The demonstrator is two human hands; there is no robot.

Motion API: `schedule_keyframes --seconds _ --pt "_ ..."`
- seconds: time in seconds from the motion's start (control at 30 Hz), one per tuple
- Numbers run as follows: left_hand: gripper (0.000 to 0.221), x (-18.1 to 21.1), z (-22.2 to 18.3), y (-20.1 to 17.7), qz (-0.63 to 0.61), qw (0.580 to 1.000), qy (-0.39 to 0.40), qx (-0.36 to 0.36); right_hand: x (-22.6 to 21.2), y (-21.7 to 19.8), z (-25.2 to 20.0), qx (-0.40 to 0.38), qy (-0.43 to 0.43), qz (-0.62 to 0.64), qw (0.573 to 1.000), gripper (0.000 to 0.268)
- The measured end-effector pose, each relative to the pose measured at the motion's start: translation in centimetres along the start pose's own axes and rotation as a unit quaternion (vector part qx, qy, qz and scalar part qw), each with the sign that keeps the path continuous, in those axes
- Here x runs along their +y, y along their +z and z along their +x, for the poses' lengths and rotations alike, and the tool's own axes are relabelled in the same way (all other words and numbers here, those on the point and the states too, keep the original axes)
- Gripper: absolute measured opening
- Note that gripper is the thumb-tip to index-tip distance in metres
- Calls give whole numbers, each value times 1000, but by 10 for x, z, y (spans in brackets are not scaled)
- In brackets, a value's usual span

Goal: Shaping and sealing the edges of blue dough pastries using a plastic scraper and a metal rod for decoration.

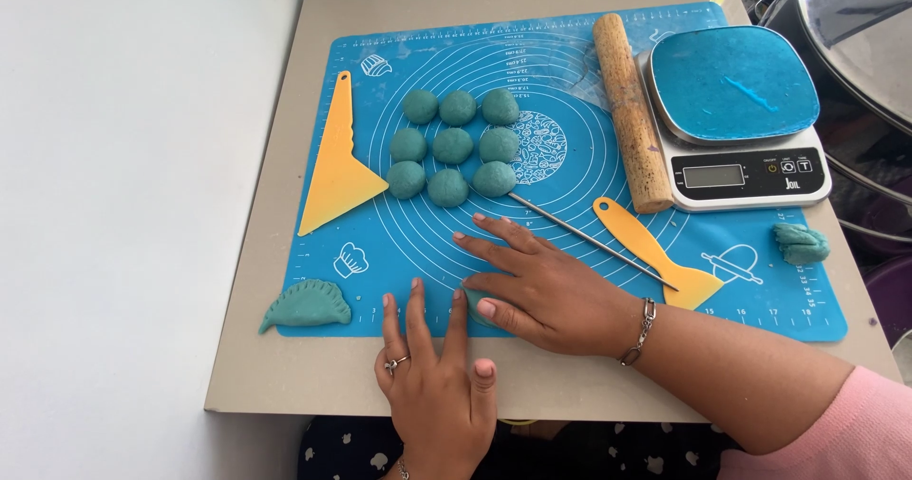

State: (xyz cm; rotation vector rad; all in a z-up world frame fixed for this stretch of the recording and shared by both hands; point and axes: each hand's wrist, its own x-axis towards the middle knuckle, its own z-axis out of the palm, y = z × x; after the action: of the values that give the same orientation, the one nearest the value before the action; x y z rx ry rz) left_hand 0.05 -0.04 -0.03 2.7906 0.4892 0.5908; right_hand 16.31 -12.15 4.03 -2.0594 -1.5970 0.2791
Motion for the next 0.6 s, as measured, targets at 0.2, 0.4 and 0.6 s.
schedule_keyframes --seconds 0.2,0.4,0.6 --pt "76 6 -1 0 -8 999 -10 50 -2 -2 2 -19 13 13 1000 66" --pt "74 3 -1 1 1 1000 7 23 -1 0 6 15 -37 -50 998 59" --pt "79 3 -2 1 2 1000 7 27 3 -4 6 -9 21 14 1000 75"
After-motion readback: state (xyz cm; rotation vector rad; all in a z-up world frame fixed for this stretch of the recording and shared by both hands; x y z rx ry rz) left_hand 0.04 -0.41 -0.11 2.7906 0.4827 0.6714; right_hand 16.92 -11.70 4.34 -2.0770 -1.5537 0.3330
